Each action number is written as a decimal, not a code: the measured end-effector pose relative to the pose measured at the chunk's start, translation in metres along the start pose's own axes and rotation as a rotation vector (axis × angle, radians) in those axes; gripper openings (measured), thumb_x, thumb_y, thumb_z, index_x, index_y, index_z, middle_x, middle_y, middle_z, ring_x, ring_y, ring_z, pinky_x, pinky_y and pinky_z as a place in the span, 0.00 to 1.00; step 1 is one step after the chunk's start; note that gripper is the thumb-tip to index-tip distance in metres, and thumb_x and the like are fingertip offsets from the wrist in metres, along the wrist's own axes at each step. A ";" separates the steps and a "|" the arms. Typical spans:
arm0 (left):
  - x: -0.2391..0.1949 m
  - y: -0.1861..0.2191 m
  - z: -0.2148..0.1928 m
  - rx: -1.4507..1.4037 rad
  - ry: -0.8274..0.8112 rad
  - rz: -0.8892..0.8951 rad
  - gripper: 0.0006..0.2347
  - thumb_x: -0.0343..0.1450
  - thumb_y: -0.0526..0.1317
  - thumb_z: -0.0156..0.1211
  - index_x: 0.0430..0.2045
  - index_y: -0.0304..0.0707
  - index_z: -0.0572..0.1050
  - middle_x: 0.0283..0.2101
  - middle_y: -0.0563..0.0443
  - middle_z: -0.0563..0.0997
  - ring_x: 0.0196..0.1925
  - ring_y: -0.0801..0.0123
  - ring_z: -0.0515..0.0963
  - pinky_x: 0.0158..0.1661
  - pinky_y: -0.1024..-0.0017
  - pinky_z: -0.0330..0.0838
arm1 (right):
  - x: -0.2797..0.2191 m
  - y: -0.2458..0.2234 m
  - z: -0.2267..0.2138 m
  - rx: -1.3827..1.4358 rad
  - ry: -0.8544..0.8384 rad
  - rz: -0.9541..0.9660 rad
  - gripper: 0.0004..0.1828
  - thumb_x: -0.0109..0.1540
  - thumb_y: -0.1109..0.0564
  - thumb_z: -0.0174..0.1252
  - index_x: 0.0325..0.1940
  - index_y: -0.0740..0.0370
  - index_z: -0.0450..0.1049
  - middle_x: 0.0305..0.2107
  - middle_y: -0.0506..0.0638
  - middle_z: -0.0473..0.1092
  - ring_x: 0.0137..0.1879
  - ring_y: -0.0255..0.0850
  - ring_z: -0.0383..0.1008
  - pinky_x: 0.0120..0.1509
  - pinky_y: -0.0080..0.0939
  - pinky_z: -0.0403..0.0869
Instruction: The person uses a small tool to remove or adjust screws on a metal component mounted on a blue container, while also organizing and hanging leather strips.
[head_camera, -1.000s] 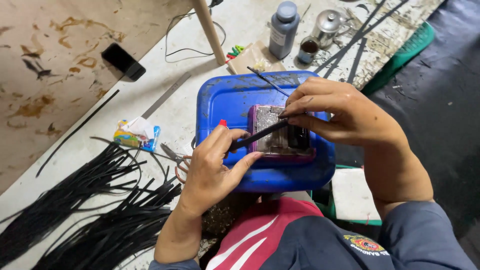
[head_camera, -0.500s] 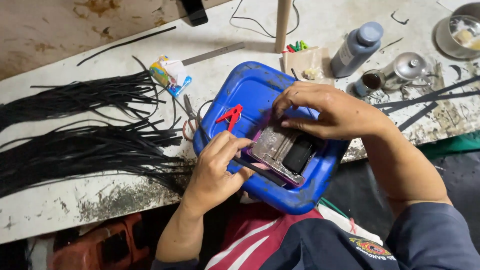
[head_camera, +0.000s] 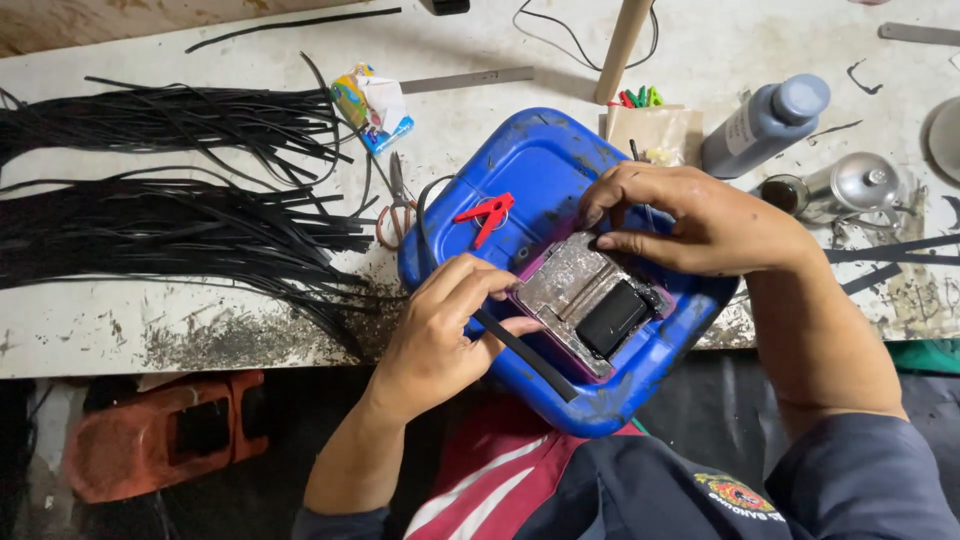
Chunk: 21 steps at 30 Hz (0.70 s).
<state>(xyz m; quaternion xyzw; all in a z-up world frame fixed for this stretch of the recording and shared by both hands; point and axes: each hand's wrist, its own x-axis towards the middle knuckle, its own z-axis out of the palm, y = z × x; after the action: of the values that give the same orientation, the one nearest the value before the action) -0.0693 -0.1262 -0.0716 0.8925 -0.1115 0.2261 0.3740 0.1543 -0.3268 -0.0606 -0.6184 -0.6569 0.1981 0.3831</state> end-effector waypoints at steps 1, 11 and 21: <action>-0.001 0.000 0.001 0.001 0.002 -0.004 0.15 0.67 0.36 0.75 0.39 0.28 0.73 0.37 0.45 0.77 0.41 0.60 0.78 0.46 0.66 0.75 | -0.001 0.002 -0.001 0.003 -0.004 -0.002 0.12 0.65 0.59 0.58 0.53 0.63 0.71 0.46 0.53 0.73 0.53 0.44 0.77 0.60 0.42 0.75; -0.003 0.005 0.001 -0.075 0.003 -0.081 0.14 0.67 0.34 0.74 0.38 0.28 0.74 0.39 0.44 0.76 0.41 0.62 0.78 0.40 0.70 0.76 | -0.002 0.011 -0.006 0.106 -0.065 0.025 0.14 0.65 0.58 0.59 0.54 0.63 0.71 0.47 0.51 0.74 0.54 0.41 0.77 0.59 0.40 0.75; -0.005 0.006 0.003 -0.084 0.016 -0.106 0.13 0.68 0.34 0.73 0.39 0.30 0.74 0.39 0.46 0.78 0.41 0.62 0.78 0.38 0.70 0.75 | -0.001 0.018 -0.007 0.152 -0.090 0.061 0.14 0.65 0.58 0.58 0.54 0.62 0.69 0.45 0.51 0.74 0.51 0.39 0.78 0.55 0.38 0.78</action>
<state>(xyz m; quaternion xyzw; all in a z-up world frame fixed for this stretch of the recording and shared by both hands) -0.0747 -0.1322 -0.0725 0.8789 -0.0705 0.2084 0.4232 0.1711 -0.3267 -0.0700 -0.5977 -0.6375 0.2864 0.3927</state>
